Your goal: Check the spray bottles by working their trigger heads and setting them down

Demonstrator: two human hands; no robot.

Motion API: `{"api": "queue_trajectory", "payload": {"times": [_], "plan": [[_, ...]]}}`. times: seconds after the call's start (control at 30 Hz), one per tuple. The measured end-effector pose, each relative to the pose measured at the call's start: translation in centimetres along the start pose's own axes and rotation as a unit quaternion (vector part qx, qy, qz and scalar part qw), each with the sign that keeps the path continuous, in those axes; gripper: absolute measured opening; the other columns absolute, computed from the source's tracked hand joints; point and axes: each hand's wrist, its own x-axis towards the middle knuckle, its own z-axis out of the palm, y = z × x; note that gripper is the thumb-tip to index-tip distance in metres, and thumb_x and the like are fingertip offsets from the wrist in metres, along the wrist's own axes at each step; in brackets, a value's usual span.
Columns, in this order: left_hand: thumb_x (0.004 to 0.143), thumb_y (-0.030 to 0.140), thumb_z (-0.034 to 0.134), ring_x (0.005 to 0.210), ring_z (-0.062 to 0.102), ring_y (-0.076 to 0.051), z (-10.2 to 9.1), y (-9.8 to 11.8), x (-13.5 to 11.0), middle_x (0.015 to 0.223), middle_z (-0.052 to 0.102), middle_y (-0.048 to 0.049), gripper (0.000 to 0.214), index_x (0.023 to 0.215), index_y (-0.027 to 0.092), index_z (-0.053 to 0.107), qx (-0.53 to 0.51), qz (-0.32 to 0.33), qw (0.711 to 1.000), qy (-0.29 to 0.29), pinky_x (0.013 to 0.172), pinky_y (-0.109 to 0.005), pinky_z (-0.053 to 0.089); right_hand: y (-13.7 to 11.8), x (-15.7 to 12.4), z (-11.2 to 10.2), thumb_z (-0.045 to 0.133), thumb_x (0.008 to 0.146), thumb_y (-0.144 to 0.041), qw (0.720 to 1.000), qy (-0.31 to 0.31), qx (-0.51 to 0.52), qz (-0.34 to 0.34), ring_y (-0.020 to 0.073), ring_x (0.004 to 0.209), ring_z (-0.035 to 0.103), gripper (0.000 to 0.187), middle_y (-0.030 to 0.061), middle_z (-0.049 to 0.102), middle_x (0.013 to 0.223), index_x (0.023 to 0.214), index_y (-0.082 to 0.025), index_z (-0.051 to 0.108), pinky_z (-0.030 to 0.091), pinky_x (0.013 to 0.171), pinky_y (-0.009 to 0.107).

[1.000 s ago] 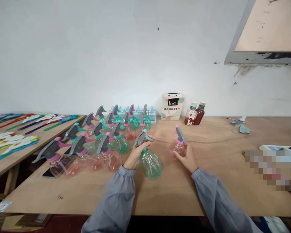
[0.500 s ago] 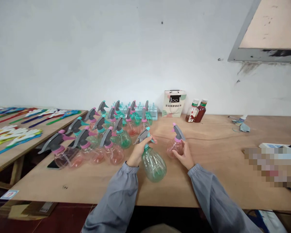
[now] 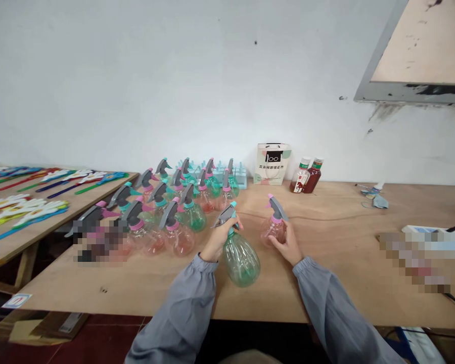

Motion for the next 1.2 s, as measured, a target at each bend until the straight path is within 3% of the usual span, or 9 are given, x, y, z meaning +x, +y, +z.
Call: {"api": "queue_trajectory", "payload": {"times": [0.2, 0.4, 0.47, 0.57, 0.63, 0.77, 0.83, 1.0, 1.2], "plan": [[0.080, 0.040, 0.067, 0.101, 0.065, -0.020, -0.1, 0.9, -0.4, 0.094, 0.074, -0.0053, 0.021, 0.081, 0.020, 0.072, 0.028, 0.041, 0.990, -0.129, 0.100, -0.033, 0.046, -0.1, 0.0, 0.0, 0.069, 0.085, -0.048, 1.000, 0.006, -0.011, -0.007, 0.0325, 0.131, 0.053, 0.070, 0.0166, 0.054, 0.136, 0.141, -0.020, 0.038, 0.039, 0.116, 0.056], [0.076, 0.041, 0.063, 0.063, 0.058, -0.014, 0.6, 0.9, -0.4, 0.062, 0.062, -0.0014, 0.028, 0.059, 0.019, 0.060, 0.014, -0.032, 0.998, -0.060, 0.068, -0.028, 0.047, -0.6, 0.1, -0.2, 0.069, 0.085, -0.049, 0.999, 0.009, -0.029, -0.019, 0.0333, 0.129, 0.055, 0.070, 0.0171, 0.055, 0.135, 0.141, -0.019, 0.039, 0.042, 0.114, 0.056], [0.077, 0.041, 0.065, 0.070, 0.062, -0.015, 0.5, 1.2, -0.6, 0.068, 0.066, -0.0021, 0.026, 0.063, 0.019, 0.063, 0.030, -0.010, 0.997, -0.071, 0.074, -0.029, 0.049, -0.6, 0.1, -0.3, 0.068, 0.085, -0.049, 0.999, 0.005, -0.033, -0.019, 0.0330, 0.130, 0.055, 0.070, 0.0167, 0.054, 0.135, 0.142, -0.020, 0.038, 0.042, 0.114, 0.056], [0.081, 0.042, 0.065, 0.091, 0.066, -0.018, 0.3, 1.7, -0.9, 0.087, 0.073, -0.0037, 0.023, 0.079, 0.020, 0.070, 0.050, 0.040, 0.991, -0.117, 0.097, -0.033, 0.047, -0.5, 0.0, -0.3, 0.068, 0.085, -0.048, 0.999, -0.004, -0.035, -0.017, 0.0331, 0.130, 0.054, 0.071, 0.0168, 0.054, 0.136, 0.143, -0.020, 0.037, 0.042, 0.114, 0.057], [0.082, 0.042, 0.064, 0.095, 0.067, -0.018, 0.2, 1.7, -1.0, 0.089, 0.074, -0.0038, 0.023, 0.080, 0.020, 0.071, 0.065, 0.058, 0.989, -0.122, 0.101, -0.033, 0.045, -0.4, 0.1, -0.3, 0.068, 0.085, -0.048, 0.999, -0.002, -0.039, -0.022, 0.0337, 0.131, 0.054, 0.072, 0.0174, 0.053, 0.137, 0.143, -0.020, 0.036, 0.041, 0.114, 0.058], [0.080, 0.043, 0.058, 0.070, 0.064, -0.016, 0.2, 1.0, -0.6, 0.065, 0.067, -0.0028, 0.032, 0.059, 0.020, 0.062, 0.076, 0.039, 0.996, -0.001, 0.076, -0.029, 0.050, -0.5, 0.1, -0.4, 0.068, 0.085, -0.048, 0.998, 0.002, -0.055, -0.028, 0.0342, 0.130, 0.055, 0.070, 0.0176, 0.054, 0.135, 0.141, -0.019, 0.038, 0.041, 0.114, 0.059], [0.080, 0.043, 0.058, 0.067, 0.063, -0.015, -0.1, 0.7, -0.1, 0.063, 0.065, -0.0023, 0.033, 0.057, 0.020, 0.060, 0.098, 0.055, 0.992, 0.052, 0.072, -0.028, 0.050, -0.6, 0.1, -0.4, 0.069, 0.085, -0.048, 0.998, -0.002, -0.053, -0.022, 0.0340, 0.130, 0.054, 0.071, 0.0174, 0.054, 0.135, 0.141, -0.019, 0.038, 0.041, 0.114, 0.059], [0.082, 0.043, 0.063, 0.062, 0.054, -0.012, -1.8, 0.4, 1.6, 0.070, 0.063, 0.0018, 0.026, 0.087, 0.020, 0.071, 0.209, 0.187, 0.951, 0.134, 0.065, -0.024, 0.045, -0.9, 0.3, -0.7, 0.073, 0.081, -0.049, 1.000, -0.020, -0.013, 0.004, 0.0339, 0.134, 0.052, 0.075, 0.0164, 0.053, 0.138, 0.141, -0.022, 0.037, 0.038, 0.115, 0.061], [0.082, 0.042, 0.065, 0.064, 0.053, -0.014, -4.0, -1.6, 4.8, 0.066, 0.056, 0.0027, 0.026, 0.096, 0.020, 0.069, 0.282, 0.226, 0.918, 0.165, 0.071, -0.026, 0.045, -3.5, 3.2, -2.5, 0.077, 0.077, -0.053, 0.998, -0.013, 0.063, 0.022, 0.0336, 0.144, 0.042, 0.082, 0.0162, 0.044, 0.150, 0.143, -0.028, 0.035, 0.032, 0.119, 0.060]]}}
